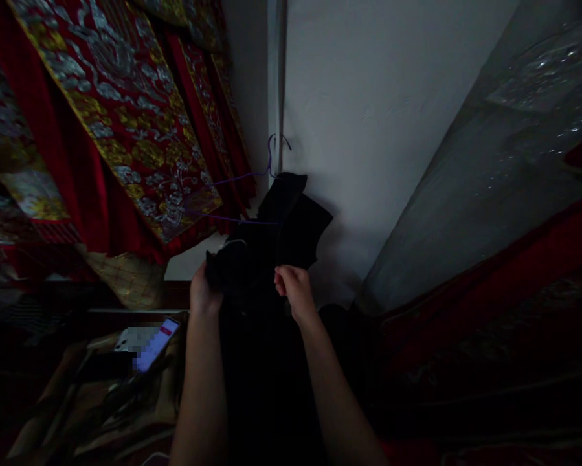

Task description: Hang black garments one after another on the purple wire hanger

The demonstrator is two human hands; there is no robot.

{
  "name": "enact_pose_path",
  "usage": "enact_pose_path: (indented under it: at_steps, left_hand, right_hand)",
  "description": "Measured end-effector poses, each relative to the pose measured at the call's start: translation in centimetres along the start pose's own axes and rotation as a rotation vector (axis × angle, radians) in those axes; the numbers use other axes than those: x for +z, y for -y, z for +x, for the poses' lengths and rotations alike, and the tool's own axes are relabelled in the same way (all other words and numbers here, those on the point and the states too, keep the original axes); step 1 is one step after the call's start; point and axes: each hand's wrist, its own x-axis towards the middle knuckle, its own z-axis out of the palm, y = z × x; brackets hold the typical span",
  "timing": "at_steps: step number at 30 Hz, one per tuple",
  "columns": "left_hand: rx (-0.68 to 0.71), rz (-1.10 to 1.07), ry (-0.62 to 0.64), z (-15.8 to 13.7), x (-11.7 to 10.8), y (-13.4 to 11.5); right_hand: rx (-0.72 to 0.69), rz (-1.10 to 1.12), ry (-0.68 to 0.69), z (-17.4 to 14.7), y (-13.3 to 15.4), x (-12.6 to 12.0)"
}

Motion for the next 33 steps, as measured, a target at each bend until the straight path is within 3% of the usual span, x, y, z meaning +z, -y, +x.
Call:
enact_pose_path:
  at_steps: [5,8,11,16,18,21,23,27,30,33]
  left_hand:
    - [0.124,0.074,0.099,-1.8,3.5,0.6]
    - [0.149,0.158,0.267,-4.1,5.6,0.9]
    - [0.163,0.384,0.42,-6.2,7.4,1.8]
    - [0.33,0.528,0.574,-8.1,9.5,3.4]
    - [0.39,0.563,0.595,-8.4,9.8,3.7]
    - [0.435,0.671,0.578,-8.1,9.4,3.8]
    - [0.388,0.743,0.591,-7.4,8.6,4.1]
    - [0.051,0.824,0.761,-5.1,5.7,5.3]
    - [-0.164,1.028,0.94,-2.9,3.4,6.2]
    - [-0.126,1.3,1.123,-0.3,2.1,6.0]
  right_hand:
    - [0.014,0.035,-0.144,-0.1,1.3,-2.4]
    - [-0.073,-0.04,-0.114,-0.9,2.3,-2.7]
    - [-0.221,-0.141,-0.022,-1.7,3.0,-2.3]
    - [-0.318,-0.158,-0.136,-1.8,2.5,-1.9]
    - [-0.323,-0.13,-0.112,-1.7,2.5,-2.2]
    - [-0.278,-0.161,-0.013,-1.8,2.9,-2.9]
    - [-0.2,-0.246,0.058,-1.8,3.5,-3.6]
    - [-0.098,-0.441,0.16,-1.0,4.9,-5.8]
    - [-0.154,-0.556,0.215,1.3,6.8,-8.1]
    - [-0.363,-0.607,0.172,5.2,9.1,-9.8]
